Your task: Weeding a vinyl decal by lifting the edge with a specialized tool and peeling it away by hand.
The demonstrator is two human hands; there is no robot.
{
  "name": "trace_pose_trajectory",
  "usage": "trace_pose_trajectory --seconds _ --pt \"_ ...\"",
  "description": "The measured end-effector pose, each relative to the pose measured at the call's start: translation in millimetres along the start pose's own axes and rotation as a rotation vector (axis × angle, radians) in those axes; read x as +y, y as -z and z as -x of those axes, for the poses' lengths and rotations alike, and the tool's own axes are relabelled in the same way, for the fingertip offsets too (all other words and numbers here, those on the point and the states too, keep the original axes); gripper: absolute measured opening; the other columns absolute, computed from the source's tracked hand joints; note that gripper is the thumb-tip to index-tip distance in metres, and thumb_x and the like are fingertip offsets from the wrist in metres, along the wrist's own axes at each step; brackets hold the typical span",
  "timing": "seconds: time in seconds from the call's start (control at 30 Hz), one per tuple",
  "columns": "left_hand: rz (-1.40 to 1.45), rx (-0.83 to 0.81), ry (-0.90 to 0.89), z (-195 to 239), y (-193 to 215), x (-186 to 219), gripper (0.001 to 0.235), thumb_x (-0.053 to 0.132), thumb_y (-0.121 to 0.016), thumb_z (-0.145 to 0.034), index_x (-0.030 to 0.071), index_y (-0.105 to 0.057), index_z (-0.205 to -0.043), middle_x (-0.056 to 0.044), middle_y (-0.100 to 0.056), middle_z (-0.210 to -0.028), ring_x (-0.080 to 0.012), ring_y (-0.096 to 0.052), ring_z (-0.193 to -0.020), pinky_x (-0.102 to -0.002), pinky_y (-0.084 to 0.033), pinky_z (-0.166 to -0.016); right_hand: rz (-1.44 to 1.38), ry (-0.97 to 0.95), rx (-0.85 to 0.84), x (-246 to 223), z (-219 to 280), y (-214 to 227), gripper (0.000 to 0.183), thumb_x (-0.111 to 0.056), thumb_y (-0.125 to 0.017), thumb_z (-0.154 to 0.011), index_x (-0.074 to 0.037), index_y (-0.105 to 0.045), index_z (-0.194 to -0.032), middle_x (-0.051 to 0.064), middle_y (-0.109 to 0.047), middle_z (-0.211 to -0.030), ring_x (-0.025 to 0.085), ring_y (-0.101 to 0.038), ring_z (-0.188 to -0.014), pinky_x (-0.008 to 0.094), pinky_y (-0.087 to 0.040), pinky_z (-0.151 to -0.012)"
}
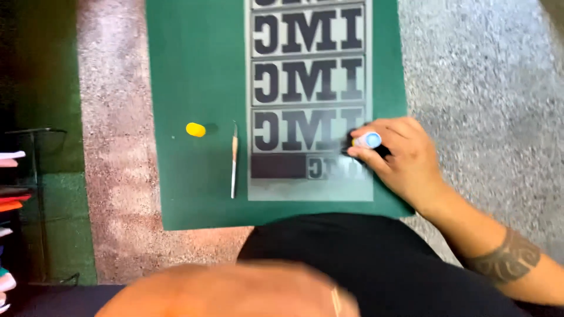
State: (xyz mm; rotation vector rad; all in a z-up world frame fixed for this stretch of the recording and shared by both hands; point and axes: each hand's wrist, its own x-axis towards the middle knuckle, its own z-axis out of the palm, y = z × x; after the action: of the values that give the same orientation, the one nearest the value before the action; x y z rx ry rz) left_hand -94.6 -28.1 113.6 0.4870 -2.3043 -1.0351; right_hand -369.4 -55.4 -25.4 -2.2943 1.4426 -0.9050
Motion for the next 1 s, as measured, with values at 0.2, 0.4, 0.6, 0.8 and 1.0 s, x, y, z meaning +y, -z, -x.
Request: trace_pose_trajectory --seconds 0.2,0.4,0.6,0.8,1.0 --pt "-0.806 0.042 -0.003 -33 -34 -64 0.039 0.032 -0.070 -0.099 0.019 -0.060 -0.135 -0.006 -0.054 -0.134 -0.0288 -0.054 -0.112 -0.044 -0.049 -0.090 -0.029 0.039 -0.022 3 1 2 0.019 -0.027 -0.070 -0.102 -0.010 -0.074 -0.109 0.007 -0.074 -0.109 0.028 -0.064 -0.091 0.041 -0.047 -0.085" --pt "-0.783 0.109 -0.024 -44 -42 -80 0.046 0.030 -0.069 -0.090 0.019 -0.063 -0.133 -0.012 -0.058 -0.135 -0.0357 -0.059 -0.112 -0.050 -0.049 -0.088 -0.017 0.032 -0.022 1 0 6 0.021 -0.029 -0.068 -0.102 -0.013 -0.074 -0.113 0.005 -0.074 -0.111 0.028 -0.065 -0.098 0.042 -0.048 -0.089" --pt "-0.735 0.095 -0.063 -51 -36 -73 0.043 0.029 -0.067 -0.087 0.015 -0.063 -0.128 -0.013 -0.061 -0.130 -0.0386 -0.058 -0.113 -0.052 -0.045 -0.088 0.013 0.079 -0.051 5 -3 6 0.034 -0.032 -0.061 -0.102 -0.005 -0.072 -0.118 0.011 -0.074 -0.108 0.031 -0.064 -0.095 0.044 -0.046 -0.086" --pt "-0.718 0.240 -0.102 -47 -47 -92 0.039 0.036 -0.061 -0.084 0.018 -0.073 -0.117 -0.011 -0.065 -0.123 -0.0376 -0.061 -0.111 -0.049 -0.046 -0.090 -0.030 0.027 0.011 18 3 -5 0.028 -0.035 -0.072 -0.092 -0.013 -0.076 -0.109 0.011 -0.075 -0.109 0.038 -0.070 -0.097 0.050 -0.056 -0.078" --pt "-0.720 0.326 -0.075 -42 -56 -90 0.039 0.030 -0.060 -0.082 0.018 -0.071 -0.117 -0.010 -0.063 -0.118 -0.0347 -0.060 -0.107 -0.048 -0.045 -0.089 0.003 0.024 -0.033 18 5 -4 0.025 -0.034 -0.075 -0.089 -0.017 -0.078 -0.107 0.008 -0.075 -0.108 0.035 -0.070 -0.100 0.046 -0.056 -0.083"
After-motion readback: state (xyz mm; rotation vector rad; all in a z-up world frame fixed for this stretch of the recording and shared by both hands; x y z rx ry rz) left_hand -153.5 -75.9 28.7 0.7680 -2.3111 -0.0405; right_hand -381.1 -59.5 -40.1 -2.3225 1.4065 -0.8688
